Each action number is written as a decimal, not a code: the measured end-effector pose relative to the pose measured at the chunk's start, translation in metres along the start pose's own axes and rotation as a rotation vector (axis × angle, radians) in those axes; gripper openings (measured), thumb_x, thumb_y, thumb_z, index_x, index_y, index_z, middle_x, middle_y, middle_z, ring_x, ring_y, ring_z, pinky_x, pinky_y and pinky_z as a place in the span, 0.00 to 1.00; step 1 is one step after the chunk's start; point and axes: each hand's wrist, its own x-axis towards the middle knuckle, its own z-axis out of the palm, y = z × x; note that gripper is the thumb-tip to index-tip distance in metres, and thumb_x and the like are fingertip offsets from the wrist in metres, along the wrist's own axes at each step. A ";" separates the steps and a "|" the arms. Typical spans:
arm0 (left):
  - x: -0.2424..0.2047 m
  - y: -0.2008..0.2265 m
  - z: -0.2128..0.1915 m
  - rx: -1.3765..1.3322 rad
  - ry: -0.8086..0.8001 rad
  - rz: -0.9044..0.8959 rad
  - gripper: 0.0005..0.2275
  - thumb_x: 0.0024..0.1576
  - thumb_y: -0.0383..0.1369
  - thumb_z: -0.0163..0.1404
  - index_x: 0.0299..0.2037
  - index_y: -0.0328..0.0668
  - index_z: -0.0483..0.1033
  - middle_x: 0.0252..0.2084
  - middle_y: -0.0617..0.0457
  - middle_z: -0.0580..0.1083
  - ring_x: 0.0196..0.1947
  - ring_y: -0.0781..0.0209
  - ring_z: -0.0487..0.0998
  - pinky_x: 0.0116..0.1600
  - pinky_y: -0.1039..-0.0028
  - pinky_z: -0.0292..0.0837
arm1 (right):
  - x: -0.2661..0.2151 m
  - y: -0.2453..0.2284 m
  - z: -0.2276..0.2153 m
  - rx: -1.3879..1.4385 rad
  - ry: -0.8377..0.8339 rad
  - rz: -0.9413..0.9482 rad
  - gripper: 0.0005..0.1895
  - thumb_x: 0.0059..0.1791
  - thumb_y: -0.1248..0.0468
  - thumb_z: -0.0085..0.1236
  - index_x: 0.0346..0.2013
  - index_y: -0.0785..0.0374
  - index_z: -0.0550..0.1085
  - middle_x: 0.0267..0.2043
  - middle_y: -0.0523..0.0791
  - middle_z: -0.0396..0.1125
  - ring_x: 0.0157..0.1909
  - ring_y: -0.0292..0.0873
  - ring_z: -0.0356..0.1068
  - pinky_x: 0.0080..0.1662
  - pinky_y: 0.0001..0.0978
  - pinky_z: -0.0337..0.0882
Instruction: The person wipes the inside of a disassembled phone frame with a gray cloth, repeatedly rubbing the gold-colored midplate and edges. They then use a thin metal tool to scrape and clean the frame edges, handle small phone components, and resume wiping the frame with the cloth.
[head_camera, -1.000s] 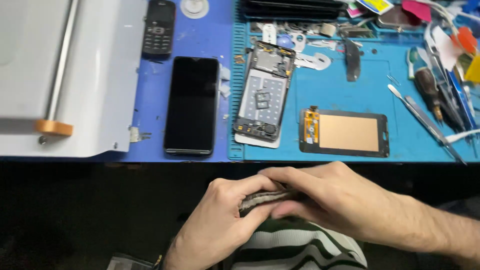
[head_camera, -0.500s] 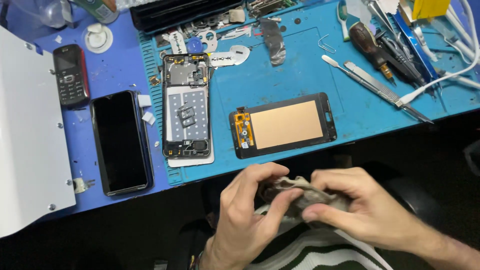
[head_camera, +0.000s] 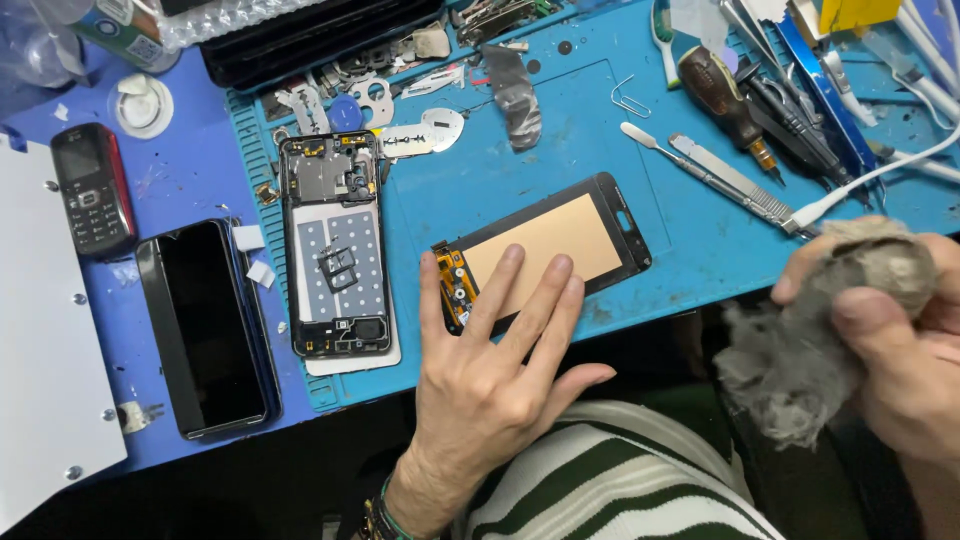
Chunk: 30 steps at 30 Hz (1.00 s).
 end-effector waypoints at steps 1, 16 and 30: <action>0.002 0.001 0.000 -0.025 0.023 -0.010 0.25 0.57 0.49 0.59 0.58 0.38 0.79 0.65 0.50 0.71 0.66 0.43 0.70 0.69 0.22 0.45 | 0.004 0.000 -0.002 -0.258 0.047 0.013 0.12 0.50 0.71 0.52 0.47 0.72 0.69 0.40 0.52 0.71 0.27 0.43 0.72 0.33 0.29 0.78; 0.020 0.001 0.007 0.018 -0.070 -0.072 0.33 0.50 0.38 0.62 0.68 0.43 0.66 0.73 0.42 0.60 0.74 0.38 0.58 0.74 0.31 0.49 | 0.043 -0.050 0.052 -0.935 -0.298 -0.374 0.22 0.36 0.79 0.59 0.45 0.71 0.75 0.60 0.55 0.65 0.47 0.50 0.72 0.47 0.38 0.76; 0.019 -0.002 0.008 -0.055 -0.001 -0.086 0.27 0.52 0.36 0.61 0.63 0.39 0.73 0.71 0.41 0.64 0.72 0.35 0.62 0.74 0.35 0.49 | 0.065 -0.051 0.070 -1.049 -0.310 -0.439 0.23 0.37 0.76 0.60 0.48 0.67 0.76 0.56 0.50 0.67 0.45 0.51 0.72 0.47 0.41 0.73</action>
